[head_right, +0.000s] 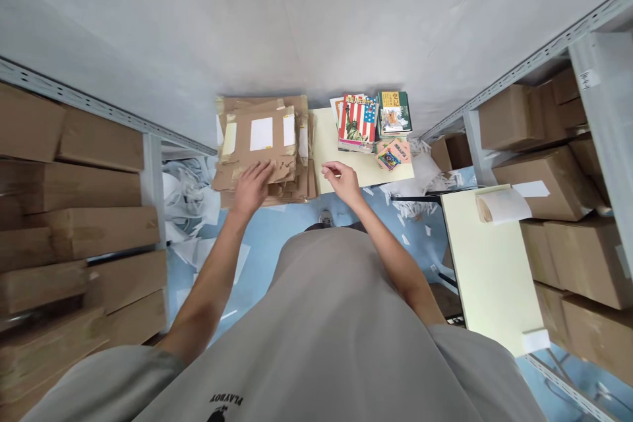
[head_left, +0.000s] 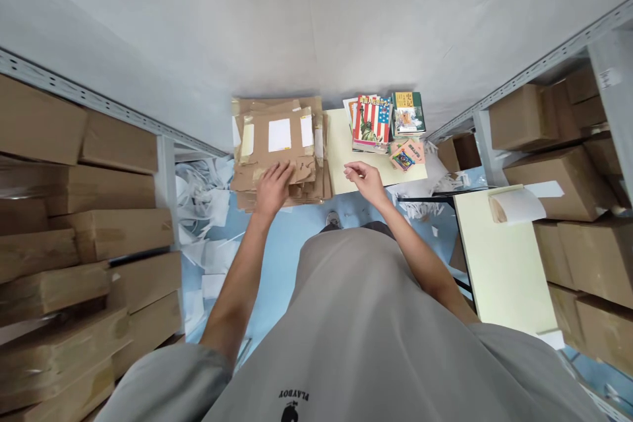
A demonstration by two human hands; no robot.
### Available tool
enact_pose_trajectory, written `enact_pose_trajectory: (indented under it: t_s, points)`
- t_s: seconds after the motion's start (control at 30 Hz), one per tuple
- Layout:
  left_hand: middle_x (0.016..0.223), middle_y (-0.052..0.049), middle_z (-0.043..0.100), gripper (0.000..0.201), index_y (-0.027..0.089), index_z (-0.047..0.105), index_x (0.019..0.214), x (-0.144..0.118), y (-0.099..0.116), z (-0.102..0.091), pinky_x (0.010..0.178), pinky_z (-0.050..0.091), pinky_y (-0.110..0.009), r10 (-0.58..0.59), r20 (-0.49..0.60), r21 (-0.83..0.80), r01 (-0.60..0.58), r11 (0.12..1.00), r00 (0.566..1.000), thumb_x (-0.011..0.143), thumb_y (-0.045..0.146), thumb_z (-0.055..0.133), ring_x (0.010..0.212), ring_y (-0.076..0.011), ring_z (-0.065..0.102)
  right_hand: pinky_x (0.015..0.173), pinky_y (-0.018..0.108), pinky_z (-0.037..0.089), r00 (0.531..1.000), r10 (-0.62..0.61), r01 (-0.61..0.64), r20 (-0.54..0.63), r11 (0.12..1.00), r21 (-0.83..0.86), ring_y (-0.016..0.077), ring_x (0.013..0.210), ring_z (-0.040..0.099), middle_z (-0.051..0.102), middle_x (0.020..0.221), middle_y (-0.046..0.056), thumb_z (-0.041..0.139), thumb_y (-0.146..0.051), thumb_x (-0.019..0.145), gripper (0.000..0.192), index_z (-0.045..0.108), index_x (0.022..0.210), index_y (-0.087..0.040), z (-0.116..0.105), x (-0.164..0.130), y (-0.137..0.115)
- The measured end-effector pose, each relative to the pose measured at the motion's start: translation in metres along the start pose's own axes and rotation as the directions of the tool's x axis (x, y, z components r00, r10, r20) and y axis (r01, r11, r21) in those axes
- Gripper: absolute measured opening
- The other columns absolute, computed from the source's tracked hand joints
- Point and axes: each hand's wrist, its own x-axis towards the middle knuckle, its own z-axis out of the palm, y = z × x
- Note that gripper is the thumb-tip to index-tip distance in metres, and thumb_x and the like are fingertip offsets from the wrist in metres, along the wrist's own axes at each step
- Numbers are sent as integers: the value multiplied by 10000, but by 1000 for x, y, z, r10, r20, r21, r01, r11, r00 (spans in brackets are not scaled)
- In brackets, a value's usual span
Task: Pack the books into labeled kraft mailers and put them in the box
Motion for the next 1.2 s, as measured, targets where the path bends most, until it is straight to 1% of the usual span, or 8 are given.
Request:
enact_pose_trajectory:
  t_s: [0.1,0.23,0.37,0.47,0.6,0.8,1.0,1.2]
  points:
    - [1768,-105,668,709,226,712,1693,-1,5,-32,1473,391,-605,-5,-149,-41,-1,999,989,1031,135,476,1722,-335,568,903,396,711,1000,-15,16,-23,999,45,240,948,834,886,1064,84,825,-802,921,598,854,1119,-238,-1,6,-6]
    - [1692,-70,743,646,270,741,1656,-1,8,-72,1466,442,-542,-21,-427,-149,-48,988,904,1047,197,540,1651,-298,653,940,431,720,996,-43,50,-79,995,92,251,956,840,890,1076,89,843,-856,890,654,862,1119,-244,-12,14,-15]
    - [1596,-68,806,596,275,813,1568,8,7,-92,1401,532,-549,9,-506,-152,-100,983,863,1019,206,591,1551,-325,739,952,447,725,991,-50,65,-121,991,120,260,968,846,894,1071,88,870,-841,887,645,867,1133,-245,-26,15,-19]
    - [1426,-74,881,501,271,882,1442,15,7,-86,1311,613,-546,-47,-478,-189,-51,981,877,1009,224,635,1384,-351,837,969,447,725,994,-61,72,-88,989,127,260,986,848,893,1086,91,859,-810,917,616,868,1140,-236,-21,13,-21]
    - [1261,-80,919,392,289,922,1345,16,14,-71,1216,670,-554,-108,-415,-224,14,975,903,1026,284,695,1253,-378,884,1013,433,729,997,-56,49,45,989,139,273,1111,846,893,1201,106,900,-791,904,635,861,1201,-231,15,13,-26]
    - [1397,-129,893,391,251,920,1350,8,30,-65,1230,661,-532,-8,-229,-209,-41,977,973,1021,409,777,1342,-395,850,926,394,774,912,132,-269,389,908,322,277,1145,881,872,1378,135,911,-809,924,703,797,1299,-224,71,21,-37]
    - [1564,-155,817,693,230,845,1500,1,25,-49,1321,590,-596,38,-31,-332,-46,942,999,942,634,924,1505,-437,753,1120,484,748,914,127,-300,385,850,433,265,1214,869,891,1316,80,960,-564,913,527,785,1304,-256,76,18,-14]
    - [1726,-170,701,667,204,795,1576,-5,19,-28,1395,519,-579,89,31,-285,-77,955,996,983,505,846,1630,-432,653,1160,446,723,919,201,-351,339,810,471,214,1101,879,910,1210,32,873,-421,891,382,773,1229,-275,77,5,7]
